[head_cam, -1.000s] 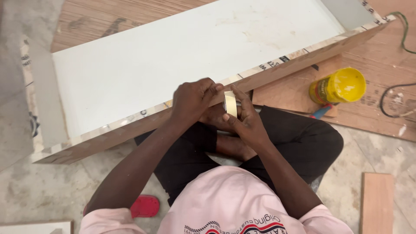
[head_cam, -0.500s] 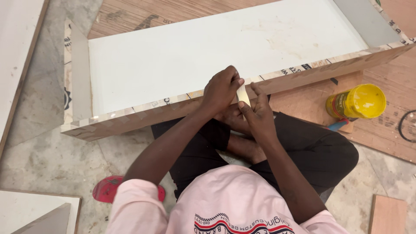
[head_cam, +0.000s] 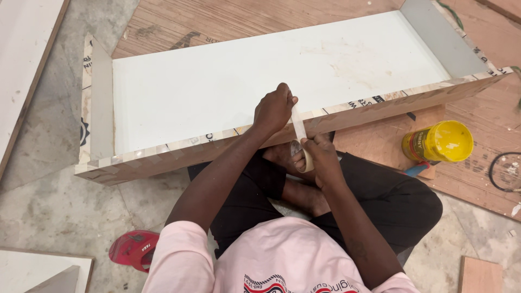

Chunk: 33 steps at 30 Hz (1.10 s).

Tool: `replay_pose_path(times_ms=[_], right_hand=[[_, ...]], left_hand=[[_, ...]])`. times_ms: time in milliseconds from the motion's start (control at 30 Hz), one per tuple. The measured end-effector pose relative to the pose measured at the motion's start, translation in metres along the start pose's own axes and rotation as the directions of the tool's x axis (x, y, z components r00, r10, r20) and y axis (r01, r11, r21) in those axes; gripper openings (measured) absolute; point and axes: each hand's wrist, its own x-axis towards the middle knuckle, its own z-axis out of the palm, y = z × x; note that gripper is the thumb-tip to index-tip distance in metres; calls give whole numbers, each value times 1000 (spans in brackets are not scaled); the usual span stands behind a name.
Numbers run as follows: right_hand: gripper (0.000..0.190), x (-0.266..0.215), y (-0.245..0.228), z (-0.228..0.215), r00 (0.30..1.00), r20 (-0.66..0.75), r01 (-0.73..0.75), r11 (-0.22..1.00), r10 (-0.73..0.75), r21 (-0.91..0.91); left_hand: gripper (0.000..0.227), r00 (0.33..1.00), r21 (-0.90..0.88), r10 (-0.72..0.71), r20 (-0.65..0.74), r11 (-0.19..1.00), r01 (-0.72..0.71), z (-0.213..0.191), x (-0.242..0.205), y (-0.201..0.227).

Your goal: The person sits on the floor and applies masking tape along the edges of a white wooden furniture panel. They carefully align and press the tape onto the side and top edges of the panel, smoothing it down with their fingers.

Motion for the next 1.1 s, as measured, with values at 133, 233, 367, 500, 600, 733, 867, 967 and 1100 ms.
replay_pose_path(times_ms=[133,233,367,500,600,733,867,967,1100], right_hand=[[27,4,-10,-3,1000,-2,-22,999,22,35],[24,5,-15,-3,999,1,-32,997,32,68],[24,10,-14,-4,999,-35,-19,999,20,44],[24,17,-11,-7,999,-36,-20,997,23,71],[25,21,-8,-7,999,-30,-10,997,13,80],[24,24,-3,-7,1000,-21,-14,996,16,88],[23,26,1,-6,1000,-20,3,997,-1,83],[23,25,1,-6,999,-27,20,996,-18,85],[22,22,-1,-6,999,-30,25,996,-22,86]], left_hand=[[25,1000,2,-18,16,1000,18,0,8,4],[26,999,17,-28,30,999,28,0,11,6],[26,997,18,-59,52,998,58,1,14,7],[27,998,25,-55,33,998,55,2,15,5],[26,994,23,-89,57,996,88,0,16,4],[25,991,22,-109,78,994,108,-3,16,4],[24,983,-2,-145,109,989,146,-4,16,4],[24,983,-12,-146,112,989,148,-5,17,5],[24,975,-33,-167,144,984,174,-7,18,6]])
